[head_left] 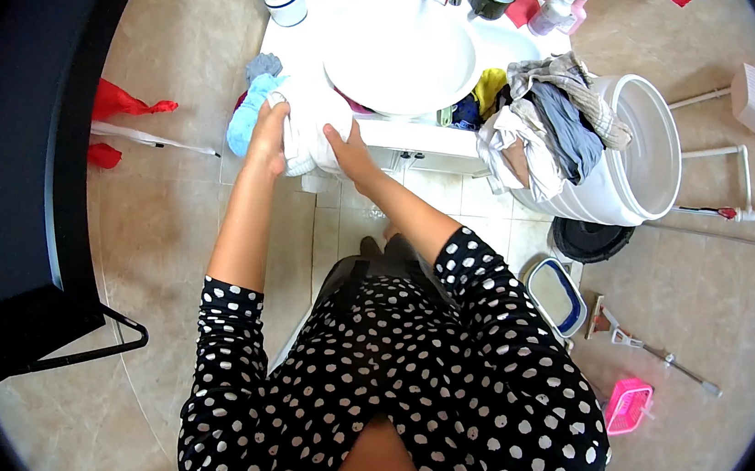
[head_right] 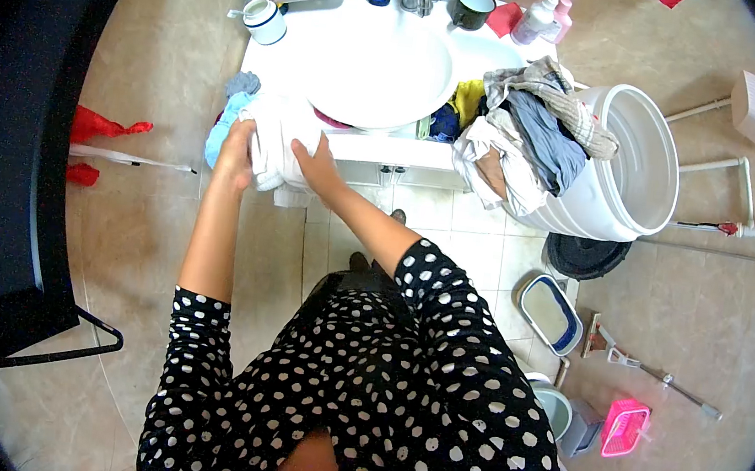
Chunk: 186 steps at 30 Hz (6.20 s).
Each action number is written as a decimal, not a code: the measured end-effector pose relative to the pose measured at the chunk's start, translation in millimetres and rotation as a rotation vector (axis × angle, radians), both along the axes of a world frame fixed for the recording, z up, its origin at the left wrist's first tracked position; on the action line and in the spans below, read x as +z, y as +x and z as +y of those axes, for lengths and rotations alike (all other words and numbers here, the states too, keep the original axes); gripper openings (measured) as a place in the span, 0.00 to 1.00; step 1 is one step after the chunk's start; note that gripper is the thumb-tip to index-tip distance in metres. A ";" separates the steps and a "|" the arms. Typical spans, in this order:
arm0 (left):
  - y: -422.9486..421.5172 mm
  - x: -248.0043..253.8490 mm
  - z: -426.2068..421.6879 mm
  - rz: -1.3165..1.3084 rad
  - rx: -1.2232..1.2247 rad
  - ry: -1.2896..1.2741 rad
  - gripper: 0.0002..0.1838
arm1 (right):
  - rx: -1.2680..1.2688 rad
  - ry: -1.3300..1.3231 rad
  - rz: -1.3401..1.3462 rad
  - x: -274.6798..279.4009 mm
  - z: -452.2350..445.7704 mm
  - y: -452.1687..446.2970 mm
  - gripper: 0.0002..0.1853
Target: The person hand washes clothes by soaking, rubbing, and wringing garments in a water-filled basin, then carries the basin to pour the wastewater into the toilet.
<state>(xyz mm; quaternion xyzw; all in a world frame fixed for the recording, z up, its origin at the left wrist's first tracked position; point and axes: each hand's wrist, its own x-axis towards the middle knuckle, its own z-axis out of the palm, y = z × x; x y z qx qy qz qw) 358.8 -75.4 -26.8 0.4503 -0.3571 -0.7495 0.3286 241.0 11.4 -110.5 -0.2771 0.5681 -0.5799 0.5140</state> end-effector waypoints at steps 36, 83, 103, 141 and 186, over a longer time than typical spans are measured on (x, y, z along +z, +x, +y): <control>-40.8 -84.0 -8.0 -1.125 -0.263 -1.289 0.17 | -0.295 0.077 0.924 170.7 111.4 -442.5 0.17; -416.4 -27.0 83.0 -0.395 -0.686 -1.418 0.41 | -0.360 -0.145 0.385 132.9 58.8 -553.1 0.21; -437.8 -40.6 72.5 -0.470 -0.762 -1.339 0.38 | -0.627 -0.899 0.141 313.8 43.7 -435.9 0.25; -478.0 -24.4 74.3 -0.538 -1.107 -1.056 0.37 | -0.702 0.272 1.316 86.3 106.7 -414.0 0.26; -264.8 -96.6 -76.4 -0.573 0.056 -0.153 0.17 | -0.265 0.302 1.572 38.4 70.6 -480.8 0.19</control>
